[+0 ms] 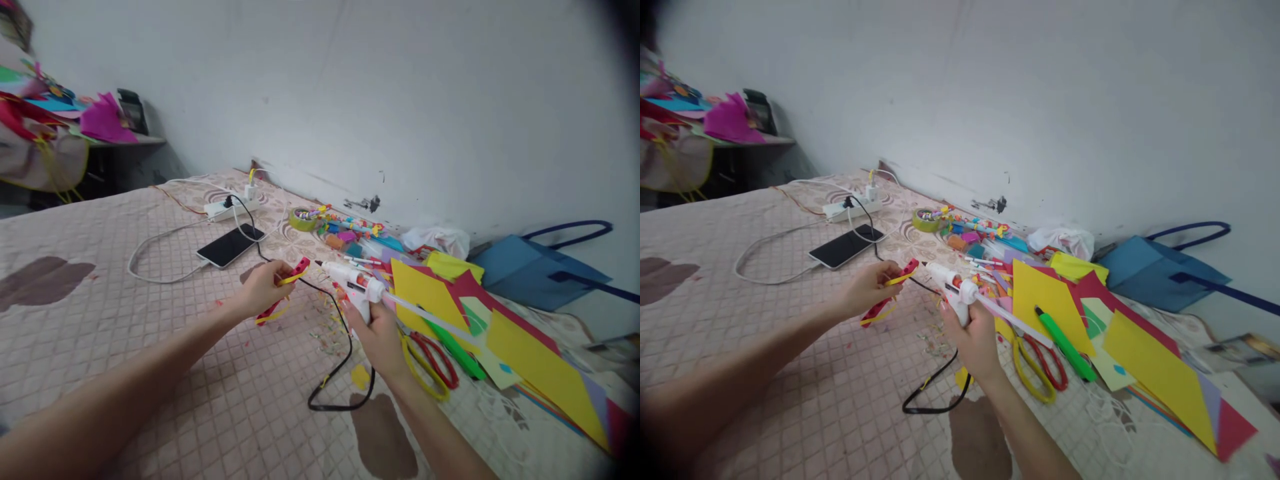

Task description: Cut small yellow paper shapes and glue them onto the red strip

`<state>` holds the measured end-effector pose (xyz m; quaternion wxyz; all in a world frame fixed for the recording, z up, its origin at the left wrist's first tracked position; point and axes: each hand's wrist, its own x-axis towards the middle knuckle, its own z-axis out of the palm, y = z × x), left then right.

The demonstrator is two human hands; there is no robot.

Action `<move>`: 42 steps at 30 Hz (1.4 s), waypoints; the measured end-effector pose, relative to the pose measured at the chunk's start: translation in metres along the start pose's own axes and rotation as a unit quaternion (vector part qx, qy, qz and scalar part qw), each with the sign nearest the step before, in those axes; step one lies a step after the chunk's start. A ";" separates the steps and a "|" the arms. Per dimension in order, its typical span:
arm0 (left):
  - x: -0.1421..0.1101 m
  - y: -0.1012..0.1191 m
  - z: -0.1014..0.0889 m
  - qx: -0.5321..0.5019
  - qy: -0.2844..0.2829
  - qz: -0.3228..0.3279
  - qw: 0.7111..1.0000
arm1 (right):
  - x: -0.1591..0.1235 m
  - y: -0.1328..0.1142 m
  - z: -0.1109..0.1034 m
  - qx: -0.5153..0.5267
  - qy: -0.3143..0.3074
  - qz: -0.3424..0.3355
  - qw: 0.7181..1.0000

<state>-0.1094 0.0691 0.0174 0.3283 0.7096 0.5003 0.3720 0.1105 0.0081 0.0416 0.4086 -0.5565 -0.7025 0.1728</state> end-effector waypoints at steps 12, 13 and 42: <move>-0.002 0.004 0.003 -0.080 -0.006 0.009 0.997 | -0.001 -0.007 0.001 -0.022 -0.008 -0.053 0.998; -0.002 0.004 0.003 -0.079 -0.004 0.009 0.997 | -0.001 -0.006 0.001 -0.025 -0.007 -0.057 0.998; -0.002 0.003 0.003 -0.077 -0.019 0.005 0.997 | 0.003 -0.001 0.005 -0.025 -0.003 -0.085 0.996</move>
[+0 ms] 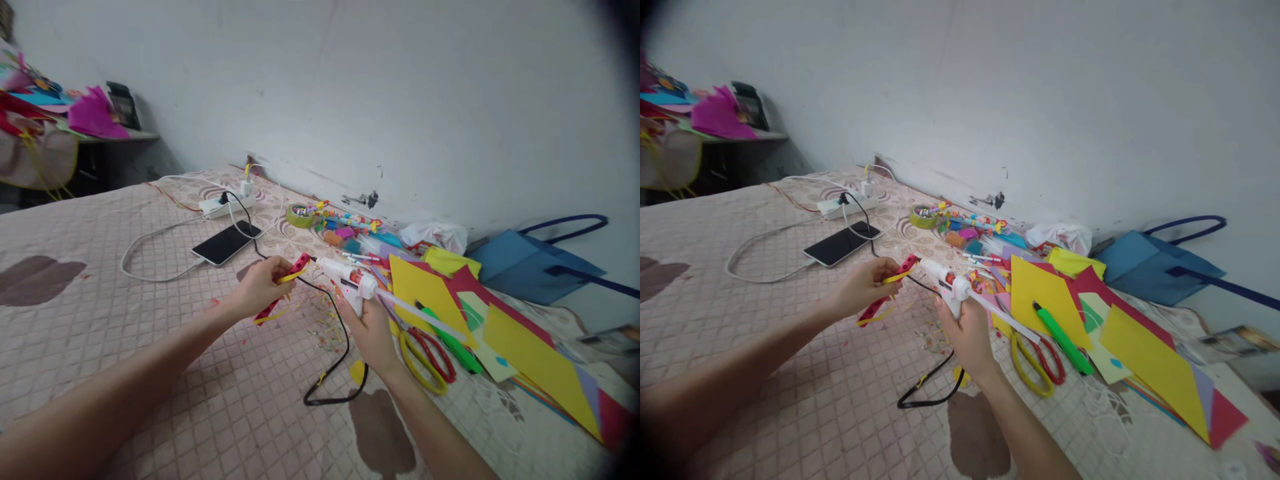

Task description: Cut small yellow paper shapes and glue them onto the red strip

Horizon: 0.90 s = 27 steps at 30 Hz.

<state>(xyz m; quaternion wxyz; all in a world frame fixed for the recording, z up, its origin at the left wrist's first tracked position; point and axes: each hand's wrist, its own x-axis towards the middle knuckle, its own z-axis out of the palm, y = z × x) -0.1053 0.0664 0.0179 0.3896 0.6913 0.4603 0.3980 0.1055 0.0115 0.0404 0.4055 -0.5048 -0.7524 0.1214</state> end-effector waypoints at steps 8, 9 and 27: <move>0.000 0.002 0.000 -0.017 -0.008 0.001 1.000 | 0.001 0.001 0.001 -0.005 0.000 -0.002 1.000; 0.000 0.001 0.000 -0.018 -0.008 0.000 1.000 | 0.001 0.001 0.001 -0.003 0.000 -0.004 1.000; 0.001 0.002 -0.001 -0.051 0.003 -0.012 0.999 | 0.000 0.006 0.001 -0.009 0.005 0.024 1.000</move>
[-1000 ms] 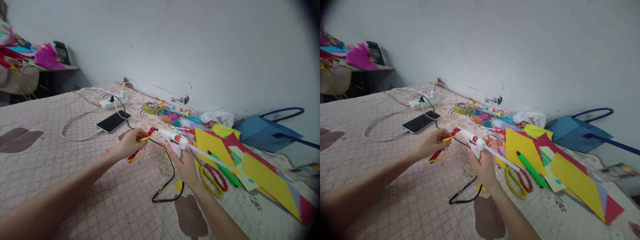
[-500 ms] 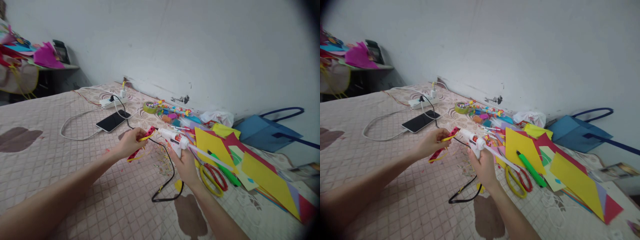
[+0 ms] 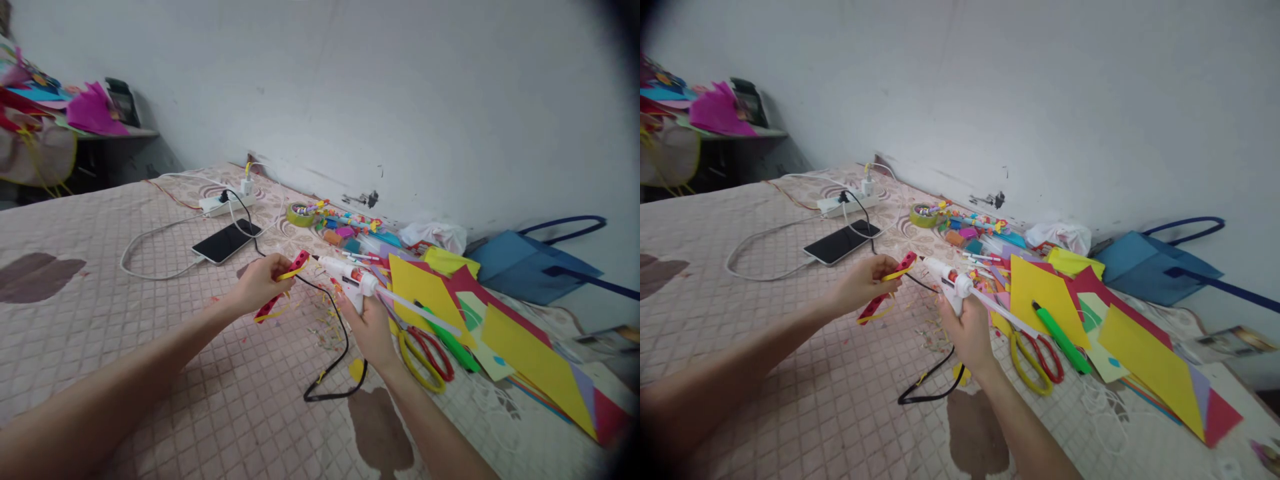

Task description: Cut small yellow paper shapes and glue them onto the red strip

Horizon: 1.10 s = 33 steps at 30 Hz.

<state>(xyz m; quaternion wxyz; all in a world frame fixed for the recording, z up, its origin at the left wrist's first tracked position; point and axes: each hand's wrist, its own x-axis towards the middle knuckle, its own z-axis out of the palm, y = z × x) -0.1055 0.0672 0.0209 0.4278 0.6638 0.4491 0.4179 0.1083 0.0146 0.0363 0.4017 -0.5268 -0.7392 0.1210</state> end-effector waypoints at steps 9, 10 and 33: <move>0.002 -0.005 -0.005 -0.050 -0.024 -0.034 0.998 | 0.064 0.032 0.037 -0.032 -0.017 0.059 0.998; 0.002 -0.005 -0.005 -0.055 -0.029 -0.036 0.997 | 0.071 0.037 0.045 -0.035 -0.018 0.064 0.997; -0.001 -0.001 0.003 -0.041 -0.049 -0.056 0.996 | -0.023 0.029 -0.046 -0.031 -0.266 0.063 0.961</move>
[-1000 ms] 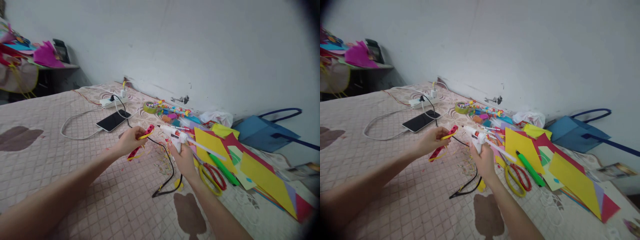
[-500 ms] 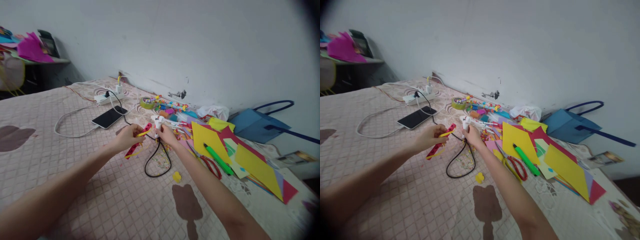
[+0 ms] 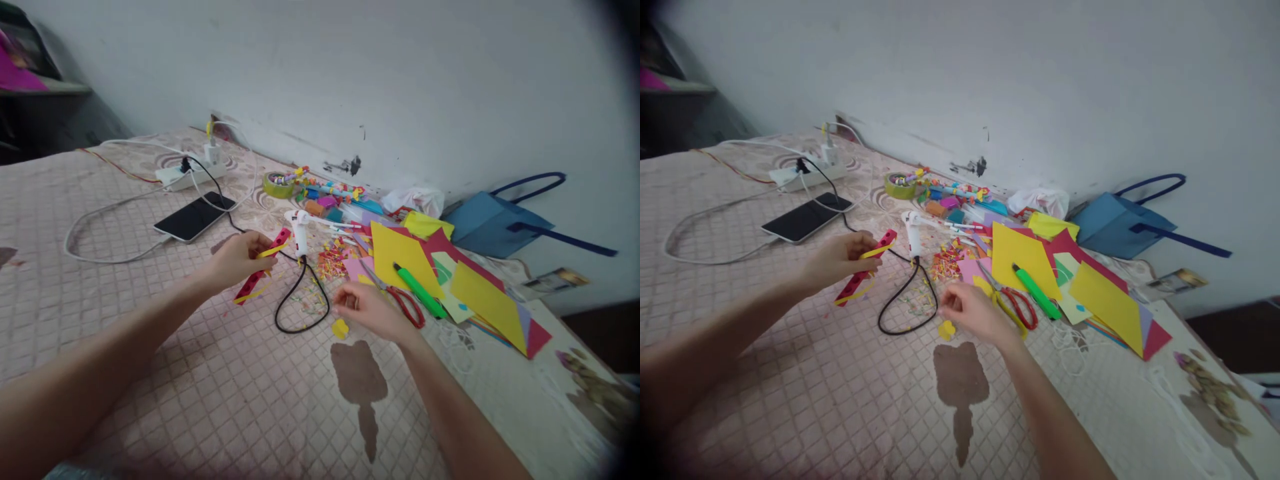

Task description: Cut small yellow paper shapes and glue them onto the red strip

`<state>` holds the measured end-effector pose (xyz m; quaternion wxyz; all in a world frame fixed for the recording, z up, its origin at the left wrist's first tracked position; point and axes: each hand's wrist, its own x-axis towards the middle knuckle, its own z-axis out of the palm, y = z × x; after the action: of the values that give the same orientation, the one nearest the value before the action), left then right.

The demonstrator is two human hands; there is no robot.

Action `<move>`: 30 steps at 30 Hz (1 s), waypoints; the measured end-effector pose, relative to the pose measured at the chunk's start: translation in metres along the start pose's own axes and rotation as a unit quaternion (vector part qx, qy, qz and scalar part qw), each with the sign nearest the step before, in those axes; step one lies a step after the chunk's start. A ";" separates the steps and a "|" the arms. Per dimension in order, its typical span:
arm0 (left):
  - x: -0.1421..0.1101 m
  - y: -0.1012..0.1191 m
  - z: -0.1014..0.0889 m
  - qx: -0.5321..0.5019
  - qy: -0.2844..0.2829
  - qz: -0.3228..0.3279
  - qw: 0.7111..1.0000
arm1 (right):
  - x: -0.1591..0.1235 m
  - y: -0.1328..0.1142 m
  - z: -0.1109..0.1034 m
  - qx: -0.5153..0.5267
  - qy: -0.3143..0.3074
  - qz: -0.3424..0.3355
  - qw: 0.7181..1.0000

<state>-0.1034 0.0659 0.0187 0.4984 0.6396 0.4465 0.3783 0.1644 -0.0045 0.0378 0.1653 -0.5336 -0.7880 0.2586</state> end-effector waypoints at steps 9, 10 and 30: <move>-0.003 0.002 0.006 -0.008 -0.011 -0.006 1.000 | -0.024 0.012 0.015 0.030 -0.003 0.046 0.999; -0.003 0.002 0.006 -0.010 -0.014 -0.007 1.000 | -0.023 0.013 0.014 0.053 -0.001 0.048 0.997; -0.014 0.009 0.018 -0.062 -0.081 0.005 0.995 | 0.056 -0.041 0.008 0.451 0.131 0.032 0.882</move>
<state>-0.0897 0.0463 0.0228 0.5699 0.6385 0.3766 0.3546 0.1079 0.0329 0.0547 0.4816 -0.4554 -0.5394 0.5193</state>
